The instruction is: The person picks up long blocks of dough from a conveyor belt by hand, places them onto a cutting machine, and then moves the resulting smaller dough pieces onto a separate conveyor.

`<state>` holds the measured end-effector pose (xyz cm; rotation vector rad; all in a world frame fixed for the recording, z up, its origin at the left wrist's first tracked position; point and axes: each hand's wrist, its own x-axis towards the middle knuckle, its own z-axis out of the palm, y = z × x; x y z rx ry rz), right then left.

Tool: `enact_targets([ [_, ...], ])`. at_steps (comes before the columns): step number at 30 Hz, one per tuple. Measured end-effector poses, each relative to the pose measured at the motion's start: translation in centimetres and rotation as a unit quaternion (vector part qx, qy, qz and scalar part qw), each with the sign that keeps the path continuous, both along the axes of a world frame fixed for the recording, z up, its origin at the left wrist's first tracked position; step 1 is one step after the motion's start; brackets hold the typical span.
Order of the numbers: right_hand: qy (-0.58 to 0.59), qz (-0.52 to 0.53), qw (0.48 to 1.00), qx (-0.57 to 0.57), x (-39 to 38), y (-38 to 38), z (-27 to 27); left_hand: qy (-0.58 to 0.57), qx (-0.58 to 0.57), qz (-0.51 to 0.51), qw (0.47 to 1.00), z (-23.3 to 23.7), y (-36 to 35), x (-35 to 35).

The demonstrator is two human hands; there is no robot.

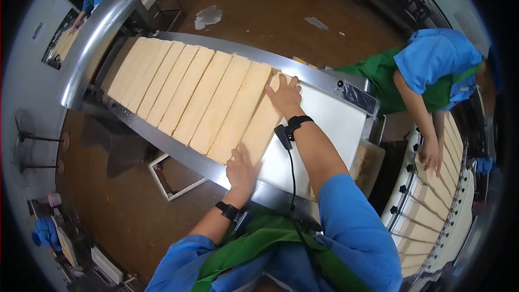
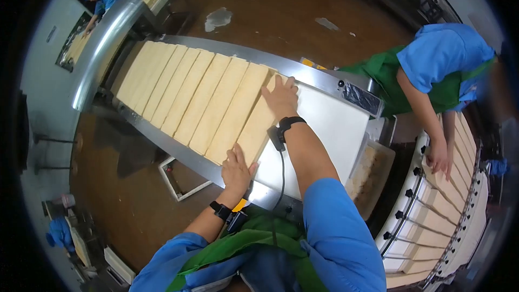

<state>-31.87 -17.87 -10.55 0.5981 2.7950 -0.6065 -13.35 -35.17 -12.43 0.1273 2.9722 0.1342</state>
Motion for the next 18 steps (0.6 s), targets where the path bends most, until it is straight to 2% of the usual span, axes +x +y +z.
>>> enact_targets([
  [2, -0.010, -0.056, 0.998, -0.001, 0.9, 1.2, 0.4, 0.015, 0.025, -0.008, 1.000, 0.4, 0.1, 0.0],
  [5, 0.021, -0.163, 0.986, 0.005, 4.7, 5.4, 1.6, 0.026, 0.109, -0.077, 0.991, 1.2, 0.8, 0.2],
  [8, -0.039, -0.247, 0.968, -0.010, 9.1, 11.0, 3.1, -0.153, 0.272, -0.148, 0.938, 3.5, 2.4, 0.0],
  [9, 0.005, -0.262, 0.965, 0.014, 10.5, 12.5, 2.5, -0.193, 0.313, -0.153, 0.917, 3.2, 3.0, 0.3],
  [11, 0.087, -0.305, 0.945, 0.075, 14.5, 15.9, 0.5, -0.240, 0.256, -0.189, 0.917, 4.0, 5.2, 1.2],
  [12, 0.104, -0.337, 0.936, 0.020, 16.3, 16.6, 1.5, -0.260, 0.226, -0.210, 0.915, 4.3, 6.5, 1.8],
  [14, 0.120, -0.397, 0.909, -0.049, 19.9, 17.8, 2.6, -0.241, 0.254, -0.202, 0.915, 3.2, 8.8, 2.7],
  [17, 0.216, -0.464, 0.859, 0.023, 26.6, 21.0, -0.4, -0.150, 0.293, -0.243, 0.913, 4.2, 11.9, 4.1],
  [18, 0.240, -0.502, 0.831, -0.007, 29.6, 21.4, 1.6, -0.118, 0.311, -0.274, 0.902, 5.0, 13.0, 4.6],
])
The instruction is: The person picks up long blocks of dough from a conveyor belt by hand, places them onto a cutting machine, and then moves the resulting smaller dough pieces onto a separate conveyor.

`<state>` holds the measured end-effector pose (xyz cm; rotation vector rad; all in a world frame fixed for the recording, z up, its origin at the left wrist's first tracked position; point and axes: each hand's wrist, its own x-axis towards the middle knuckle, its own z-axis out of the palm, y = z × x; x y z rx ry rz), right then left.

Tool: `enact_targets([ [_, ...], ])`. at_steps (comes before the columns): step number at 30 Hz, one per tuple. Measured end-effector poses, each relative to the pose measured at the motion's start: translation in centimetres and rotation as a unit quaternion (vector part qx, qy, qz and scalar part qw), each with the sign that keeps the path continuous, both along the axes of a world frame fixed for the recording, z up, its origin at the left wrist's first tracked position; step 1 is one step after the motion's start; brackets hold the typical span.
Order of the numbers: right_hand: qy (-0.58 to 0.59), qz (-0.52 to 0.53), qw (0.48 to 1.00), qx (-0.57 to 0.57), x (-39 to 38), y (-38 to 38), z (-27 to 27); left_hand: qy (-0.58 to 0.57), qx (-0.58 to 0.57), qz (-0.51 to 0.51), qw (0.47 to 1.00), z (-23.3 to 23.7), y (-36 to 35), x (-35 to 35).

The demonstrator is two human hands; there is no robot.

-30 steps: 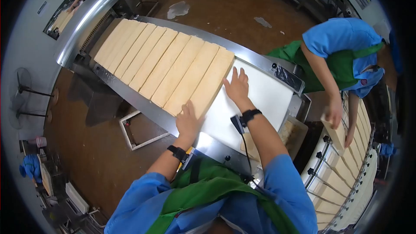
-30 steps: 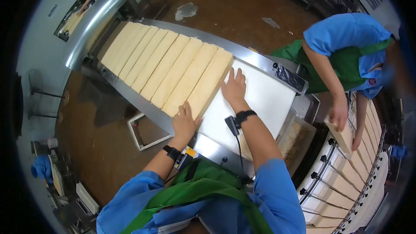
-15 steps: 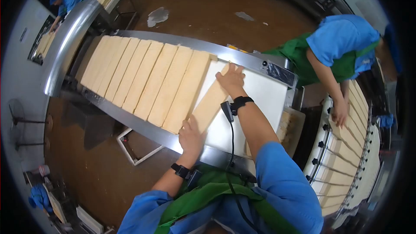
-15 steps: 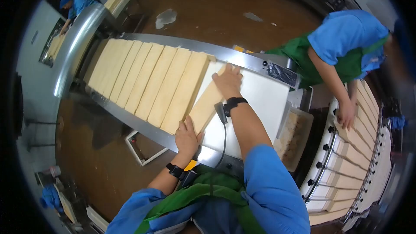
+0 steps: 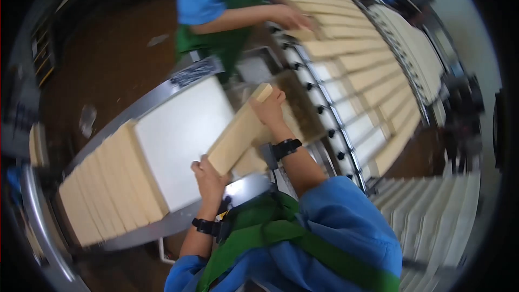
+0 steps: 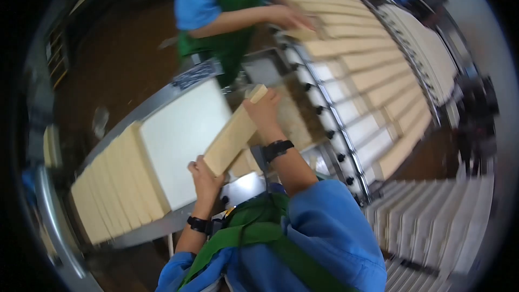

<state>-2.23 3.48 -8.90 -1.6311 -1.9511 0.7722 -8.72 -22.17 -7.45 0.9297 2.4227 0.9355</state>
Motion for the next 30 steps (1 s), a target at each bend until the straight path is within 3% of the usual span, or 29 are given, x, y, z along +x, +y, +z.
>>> enact_targets([
  [2, 0.089, -0.069, 0.993, -0.037, 5.6, -0.5, 5.8, 0.025, 0.057, -0.052, 0.997, 1.5, 2.6, 1.9],
  [3, 0.086, -0.118, 0.989, 0.025, 9.0, 0.7, 5.1, 0.020, 0.081, -0.084, 0.993, 2.3, 4.4, 2.8],
  [6, 0.066, -0.226, 0.969, 0.070, 19.8, 2.9, 6.9, 0.034, 0.137, -0.201, 0.969, 5.4, 9.2, 7.0],
  [9, 0.037, -0.300, 0.953, 0.013, 30.5, 4.3, 8.0, 0.044, 0.182, -0.335, 0.923, 8.5, 12.2, 12.0],
  [12, -0.073, -0.286, 0.952, -0.079, 39.2, 5.8, 8.4, 0.002, 0.153, -0.479, 0.864, 10.6, 13.8, 16.7],
  [15, -0.209, -0.218, 0.944, -0.130, 42.9, 7.2, 8.1, -0.119, 0.066, -0.567, 0.813, 12.7, 15.0, 20.3],
  [17, -0.278, -0.176, 0.935, -0.135, 44.2, 8.4, 7.6, -0.143, 0.040, -0.590, 0.794, 12.4, 15.4, 21.9],
  [20, -0.304, -0.197, 0.926, -0.105, 46.5, 11.8, 5.8, -0.160, 0.045, -0.608, 0.777, 11.4, 17.0, 23.6],
  [26, -0.277, -0.163, 0.930, -0.179, 47.7, 13.1, 7.0, -0.168, 0.022, -0.597, 0.784, 11.2, 19.1, 25.2],
  [30, -0.260, -0.174, 0.937, -0.153, 48.5, 13.2, 6.5, -0.157, 0.005, -0.598, 0.786, 11.2, 20.1, 26.1],
])
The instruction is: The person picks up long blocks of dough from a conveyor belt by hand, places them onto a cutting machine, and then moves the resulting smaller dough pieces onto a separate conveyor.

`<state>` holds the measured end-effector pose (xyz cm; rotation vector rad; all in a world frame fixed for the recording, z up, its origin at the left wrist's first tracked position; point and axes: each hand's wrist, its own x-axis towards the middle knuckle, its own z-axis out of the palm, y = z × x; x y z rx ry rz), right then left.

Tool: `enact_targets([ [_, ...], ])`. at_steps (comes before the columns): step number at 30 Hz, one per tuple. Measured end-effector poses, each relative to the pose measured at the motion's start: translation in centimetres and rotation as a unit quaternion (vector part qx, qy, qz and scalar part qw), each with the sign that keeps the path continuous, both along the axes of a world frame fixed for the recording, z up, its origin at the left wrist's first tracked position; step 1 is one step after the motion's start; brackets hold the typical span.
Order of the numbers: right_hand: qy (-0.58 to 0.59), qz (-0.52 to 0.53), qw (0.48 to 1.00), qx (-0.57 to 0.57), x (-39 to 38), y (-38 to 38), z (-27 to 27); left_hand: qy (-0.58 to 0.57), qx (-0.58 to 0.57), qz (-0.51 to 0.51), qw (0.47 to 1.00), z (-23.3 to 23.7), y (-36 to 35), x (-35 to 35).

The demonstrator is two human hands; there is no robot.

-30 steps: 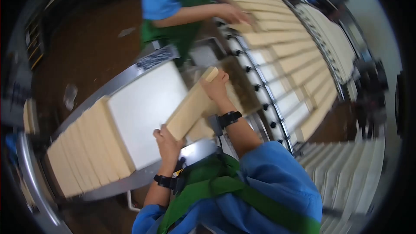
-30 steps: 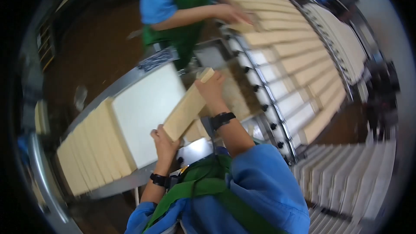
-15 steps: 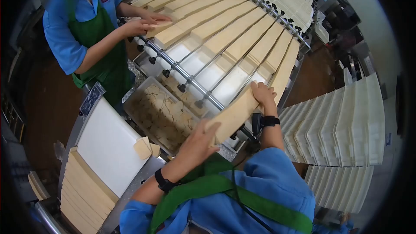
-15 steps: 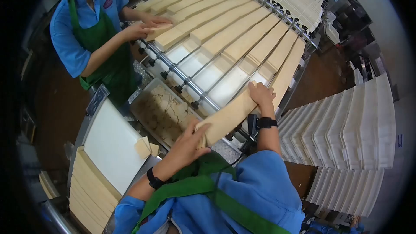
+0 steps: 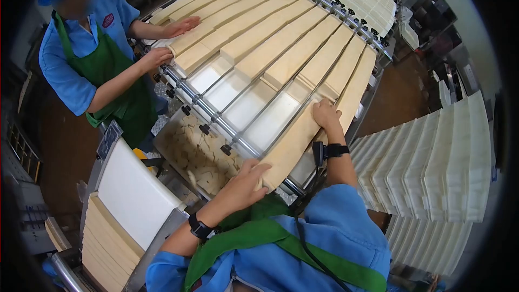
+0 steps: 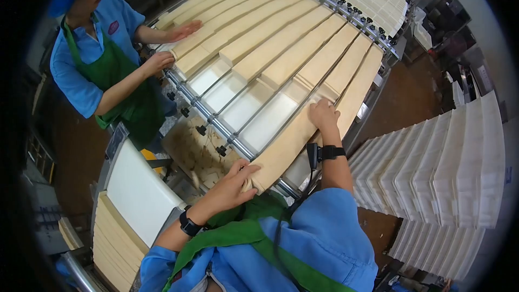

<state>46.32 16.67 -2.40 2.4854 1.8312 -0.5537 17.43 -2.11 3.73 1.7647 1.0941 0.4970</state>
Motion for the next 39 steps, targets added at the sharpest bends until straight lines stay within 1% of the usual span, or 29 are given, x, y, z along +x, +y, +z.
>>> enact_targets([
  [3, -0.037, -0.006, 0.996, 0.086, 0.8, 0.4, -1.7, -0.015, -0.011, -0.014, 1.000, -1.5, 1.1, 1.3],
  [5, -0.062, -0.006, 0.986, 0.154, 1.3, 0.2, -2.8, -0.037, 0.025, -0.024, 0.999, -3.8, 2.1, 2.5],
  [8, -0.065, 0.013, 0.984, 0.166, 0.5, -0.9, -3.1, -0.053, 0.066, -0.024, 0.996, -7.6, 3.7, 4.5],
  [12, 0.032, 0.111, 0.981, 0.153, -1.6, -4.1, -2.9, -0.061, 0.082, -0.019, 0.995, -8.4, 4.2, 5.4],
  [14, 0.093, 0.162, 0.969, 0.159, -3.5, -6.5, -2.8, -0.078, 0.067, 0.003, 0.995, -7.9, 4.1, 5.2],
  [15, 0.103, 0.183, 0.966, 0.151, -4.5, -7.8, -2.5, -0.086, 0.060, 0.013, 0.994, -7.8, 4.1, 5.0],
  [17, 0.121, 0.227, 0.957, 0.135, -6.4, -10.2, -1.5, -0.109, 0.112, 0.034, 0.987, -8.8, 4.1, 3.7],
  [18, 0.102, 0.251, 0.954, 0.126, -6.9, -11.2, -0.8, -0.119, 0.137, 0.047, 0.982, -9.2, 3.9, 2.8],
  [21, 0.042, 0.314, 0.942, 0.108, -8.1, -12.4, -0.3, -0.094, 0.119, 0.123, 0.981, -9.0, 3.3, -1.3],
  [23, 0.000, 0.345, 0.933, 0.101, -8.1, -12.2, -1.4, -0.136, 0.097, 0.187, 0.968, -9.5, 2.7, -4.5],
  [24, 0.004, 0.337, 0.936, 0.102, -8.1, -12.4, -1.7, -0.116, 0.111, 0.241, 0.957, -9.8, 2.4, -6.0],
  [26, 0.012, 0.329, 0.939, 0.105, -8.5, -12.2, -1.9, -0.147, 0.138, 0.318, 0.926, -10.8, 2.0, -8.7],
  [27, 0.025, 0.336, 0.936, 0.106, -9.1, -12.3, -1.4, -0.010, 0.193, 0.358, 0.914, -11.5, 1.3, -10.2],
  [28, 0.036, 0.342, 0.933, 0.111, -9.8, -12.0, -0.5, -0.030, 0.107, 0.414, 0.903, -11.0, 0.3, -10.9],
  [30, 0.062, 0.363, 0.923, 0.106, -11.6, -11.7, 0.0, 0.105, 0.158, 0.476, 0.859, -12.7, -2.0, -12.3],
  [33, 0.100, 0.407, 0.904, 0.081, -14.4, -10.9, -0.2, 0.215, 0.137, 0.382, 0.888, -15.4, -7.2, -13.9],
  [36, 0.092, 0.433, 0.895, 0.043, -17.1, -10.8, -1.8, 0.317, 0.176, 0.256, 0.896, -16.5, -12.4, -13.9],
  [37, 0.077, 0.445, 0.886, 0.107, -17.6, -11.1, -2.7, 0.321, 0.179, 0.208, 0.906, -15.5, -12.9, -13.6],
  [39, 0.073, 0.473, 0.869, 0.128, -17.8, -11.0, -2.8, 0.321, 0.187, 0.216, 0.903, -15.9, -13.8, -13.6],
])
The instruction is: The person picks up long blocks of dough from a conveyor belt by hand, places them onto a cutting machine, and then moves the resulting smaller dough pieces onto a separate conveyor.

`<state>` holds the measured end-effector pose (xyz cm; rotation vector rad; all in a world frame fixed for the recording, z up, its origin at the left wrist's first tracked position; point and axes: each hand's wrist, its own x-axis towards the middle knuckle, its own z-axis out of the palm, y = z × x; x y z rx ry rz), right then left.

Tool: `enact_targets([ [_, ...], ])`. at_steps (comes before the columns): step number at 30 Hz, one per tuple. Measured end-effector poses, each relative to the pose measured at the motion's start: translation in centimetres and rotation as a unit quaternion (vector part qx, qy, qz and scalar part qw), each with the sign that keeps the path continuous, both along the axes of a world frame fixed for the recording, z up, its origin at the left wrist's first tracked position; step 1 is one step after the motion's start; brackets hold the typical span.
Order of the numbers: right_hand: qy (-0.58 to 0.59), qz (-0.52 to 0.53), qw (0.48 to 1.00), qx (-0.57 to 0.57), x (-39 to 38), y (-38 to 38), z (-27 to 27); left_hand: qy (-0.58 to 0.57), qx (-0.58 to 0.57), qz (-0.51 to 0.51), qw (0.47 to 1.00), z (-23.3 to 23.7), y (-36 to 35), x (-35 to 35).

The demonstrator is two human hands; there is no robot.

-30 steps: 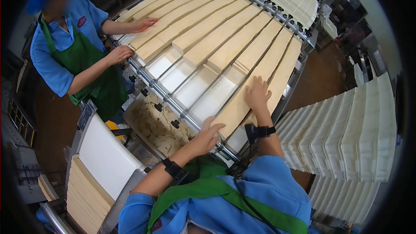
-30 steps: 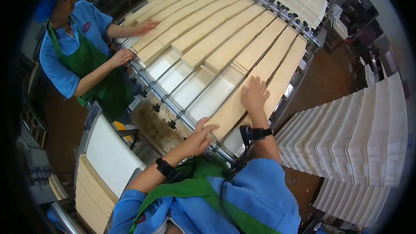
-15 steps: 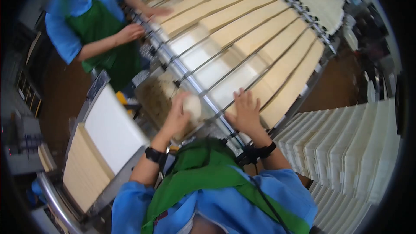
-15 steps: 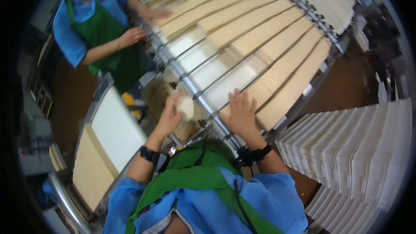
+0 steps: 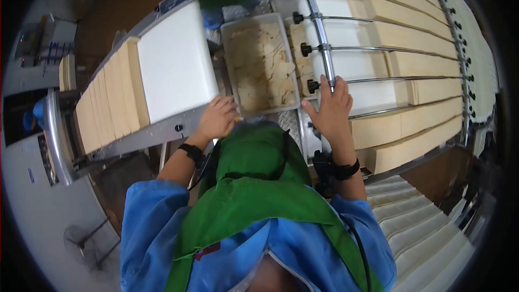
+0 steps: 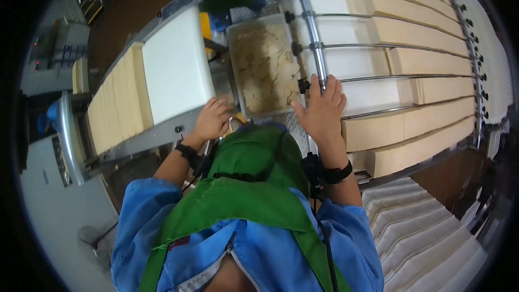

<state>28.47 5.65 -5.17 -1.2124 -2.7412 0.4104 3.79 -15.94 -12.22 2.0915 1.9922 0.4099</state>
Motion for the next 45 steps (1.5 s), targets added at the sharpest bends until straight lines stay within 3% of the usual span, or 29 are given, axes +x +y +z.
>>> enact_targets([
  [2, 0.011, 0.016, 0.999, 0.047, -0.4, 0.5, 0.1, -0.009, 0.008, 0.002, 1.000, -0.4, -0.2, -0.3],
  [21, -0.004, 0.062, 0.993, 0.102, -1.4, 0.9, 1.0, 0.003, 0.009, 0.022, 1.000, -0.4, -1.4, -0.4],
  [27, -0.041, 0.043, 0.997, 0.047, -1.9, 0.9, 1.5, 0.002, 0.010, 0.020, 1.000, -0.8, -1.6, -0.5],
  [30, -0.018, 0.055, 0.993, 0.100, -1.8, 0.9, 0.9, 0.029, -0.013, 0.023, 0.999, -0.9, -1.7, -0.7],
  [35, -0.048, 0.027, 0.998, 0.042, -2.0, 0.9, 1.2, -0.029, 0.049, 0.027, 0.998, -1.5, -1.7, -0.6],
  [39, -0.058, 0.025, 0.998, 0.022, -2.0, 1.6, 0.9, -0.009, 0.071, 0.014, 0.997, -1.4, -1.7, -0.6],
  [45, -0.133, 0.030, 0.990, -0.028, -2.0, 3.0, 2.0, -0.042, 0.202, 0.036, 0.978, -2.4, -2.3, -0.8],
])
